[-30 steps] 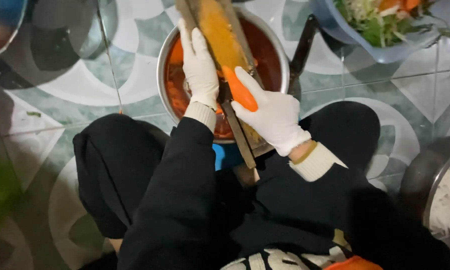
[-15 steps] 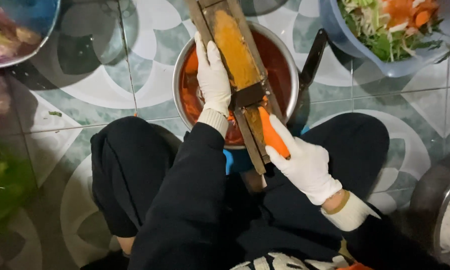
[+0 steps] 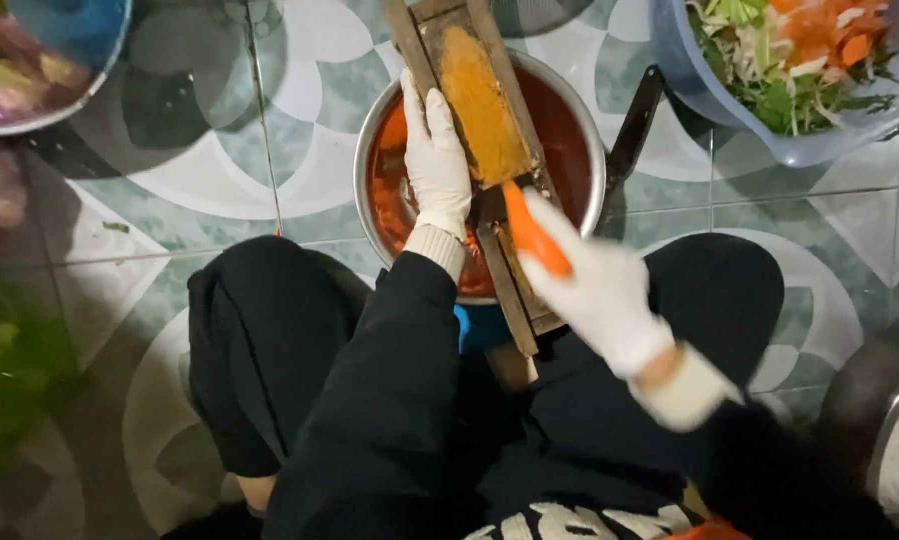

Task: Shredding carrots using a manual wooden grater over a metal bowl on the floor.

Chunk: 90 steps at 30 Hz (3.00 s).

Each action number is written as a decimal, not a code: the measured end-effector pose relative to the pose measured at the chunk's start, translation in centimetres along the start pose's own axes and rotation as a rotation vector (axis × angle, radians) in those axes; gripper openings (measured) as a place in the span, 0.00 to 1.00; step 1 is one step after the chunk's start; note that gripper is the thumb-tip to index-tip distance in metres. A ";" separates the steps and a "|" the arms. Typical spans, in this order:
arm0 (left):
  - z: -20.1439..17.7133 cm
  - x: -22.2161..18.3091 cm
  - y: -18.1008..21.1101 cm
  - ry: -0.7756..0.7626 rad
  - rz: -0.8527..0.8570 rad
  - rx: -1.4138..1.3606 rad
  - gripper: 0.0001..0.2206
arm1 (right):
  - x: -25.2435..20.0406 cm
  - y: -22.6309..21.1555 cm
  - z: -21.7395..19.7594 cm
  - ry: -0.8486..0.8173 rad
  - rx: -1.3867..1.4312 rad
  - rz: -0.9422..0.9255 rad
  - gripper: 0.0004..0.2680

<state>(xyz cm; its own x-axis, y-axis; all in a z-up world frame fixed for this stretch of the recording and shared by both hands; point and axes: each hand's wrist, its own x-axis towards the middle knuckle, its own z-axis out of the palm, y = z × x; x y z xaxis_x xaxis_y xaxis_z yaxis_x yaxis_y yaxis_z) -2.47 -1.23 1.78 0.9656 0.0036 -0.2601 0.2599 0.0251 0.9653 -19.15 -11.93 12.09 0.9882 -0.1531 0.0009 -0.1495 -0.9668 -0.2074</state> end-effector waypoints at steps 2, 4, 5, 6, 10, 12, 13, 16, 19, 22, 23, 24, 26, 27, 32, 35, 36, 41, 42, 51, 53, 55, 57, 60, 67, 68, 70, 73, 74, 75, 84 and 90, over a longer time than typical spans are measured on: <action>0.0 0.1 0.1 0.007 -0.034 0.035 0.29 | -2.8 0.4 0.2 0.052 0.042 -0.039 0.22; 0.4 0.2 -0.5 0.002 -0.060 0.067 0.29 | -3.8 0.8 0.6 0.114 0.079 -0.070 0.21; 0.6 0.3 -1.1 -0.006 0.001 -0.008 0.28 | -3.3 1.0 0.9 0.123 0.029 -0.089 0.21; 0.4 0.7 -1.7 -0.007 0.066 -0.081 0.28 | -2.6 1.0 1.3 0.134 -0.016 -0.115 0.21; 0.5 0.4 -0.8 -0.019 -0.025 -0.005 0.29 | -1.6 1.2 1.7 0.164 -0.099 -0.157 0.21; 0.4 0.2 -1.4 0.001 0.022 0.004 0.27 | -0.3 0.8 2.0 0.233 -0.108 -0.183 0.21; 0.5 0.1 -1.1 0.000 0.022 0.006 0.27 | 0.4 0.8 2.0 0.233 -0.107 -0.181 0.21; 0.2 0.8 -0.7 -0.015 -0.050 0.014 0.31 | 2.5 0.1 2.1 0.177 -0.038 -0.133 0.20; 0.9 1.7 -2.3 0.007 0.047 -0.052 0.29 | 3.0 0.4 2.5 0.253 -0.132 -0.120 0.20; 0.9 1.8 -2.9 0.018 0.149 -0.126 0.29 | 3.3 0.6 3.2 0.251 -0.198 -0.100 0.20; 0.8 1.5 -2.5 0.015 0.117 -0.090 0.30 | 3.4 0.5 3.4 0.269 -0.157 -0.064 0.19; 0.8 1.4 -1.9 0.016 0.089 -0.053 0.30 | 3.8 0.5 3.5 0.291 -0.114 -0.032 0.19; 1.9 1.0 -2.9 0.012 0.021 0.000 0.30 | 7.8 0.6 4.3 0.237 -0.106 0.005 0.20; 1.9 0.9 -3.4 0.017 -0.051 0.052 0.29 | 10.0 0.3 4.8 0.177 -0.097 0.034 0.21; 1.3 0.8 -1.7 -0.015 0.064 -0.108 0.30 | 9.6 1.1 -0.2 -0.009 0.345 0.064 0.20; 2.0 1.5 -1.9 0.021 0.086 -0.071 0.29 | 4.2 3.8 -1.0 -0.243 1.231 0.445 0.16; 1.9 1.3 -1.8 0.039 0.071 -0.010 0.28 | 1.7 4.8 -0.6 -0.397 1.780 0.767 0.19; 2.0 1.0 -1.8 0.033 0.070 -0.057 0.28 | -1.6 5.3 -1.1 -0.378 1.899 0.634 0.15; 2.0 1.4 -2.0 0.042 0.089 -0.076 0.28 | -1.3 5.1 -1.7 -0.406 1.705 0.646 0.23; 2.0 1.1 -1.7 0.041 0.041 -0.039 0.28 | -1.4 2.9 0.2 0.084 -0.014 -0.143 0.21; 1.9 1.0 -1.5 0.028 0.045 -0.058 0.28 | -0.5 2.2 0.6 0.050 -0.064 -0.148 0.21; 2.0 1.1 -1.5 0.017 0.051 -0.081 0.28 | 0.0 2.0 0.7 0.016 -0.116 -0.156 0.22; 1.9 1.0 -1.6 0.007 0.061 -0.070 0.28 | -0.1 1.6 0.8 0.065 -0.069 -0.182 0.22; 1.8 0.7 -1.1 0.004 0.036 -0.105 0.28 | -0.6 0.8 1.4 0.130 0.060 -0.140 0.24; 2.0 1.0 -1.6 0.010 0.061 -0.093 0.28 | -0.7 1.5 0.1 0.265 0.064 -0.102 0.20; 1.9 1.0 -1.5 0.008 0.038 -0.066 0.28 | -0.5 1.9 0.5 0.266 -0.003 -0.144 0.21; 1.9 1.0 -1.4 0.007 0.015 -0.038 0.28 | 0.1 2.2 1.1 0.266 -0.068 -0.187 0.22; 2.0 0.8 -1.5 -0.005 0.002 -0.048 0.29 | 2.4 2.1 2.5 0.317 -0.236 -0.219 0.21; 1.9 0.8 -1.2 0.006 -0.005 -0.013 0.29 | 4.0 2.1 3.3 0.301 -0.267 -0.186 0.21; 1.9 0.8 -0.9 0.017 -0.013 0.022 0.29 | 5.7 2.1 4.1 0.285 -0.298 -0.154 0.21; 2.4 0.9 -2.1 0.012 0.049 0.037 0.29 | -1.0 1.6 -0.9 0.101 -0.168 -0.193 0.22; 2.7 1.7 -2.7 -0.008 0.068 -0.032 0.29 | 0.0 2.9 1.7 0.230 -0.248 -0.266 0.21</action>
<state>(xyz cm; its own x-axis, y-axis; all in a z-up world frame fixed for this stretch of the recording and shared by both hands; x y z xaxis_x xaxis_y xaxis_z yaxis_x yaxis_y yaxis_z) -1.52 -3.97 -1.16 0.9811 -0.0021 -0.1936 0.1934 0.0568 0.9795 -19.54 -14.40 9.85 0.9645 0.0937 0.2468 0.0784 -0.9944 0.0712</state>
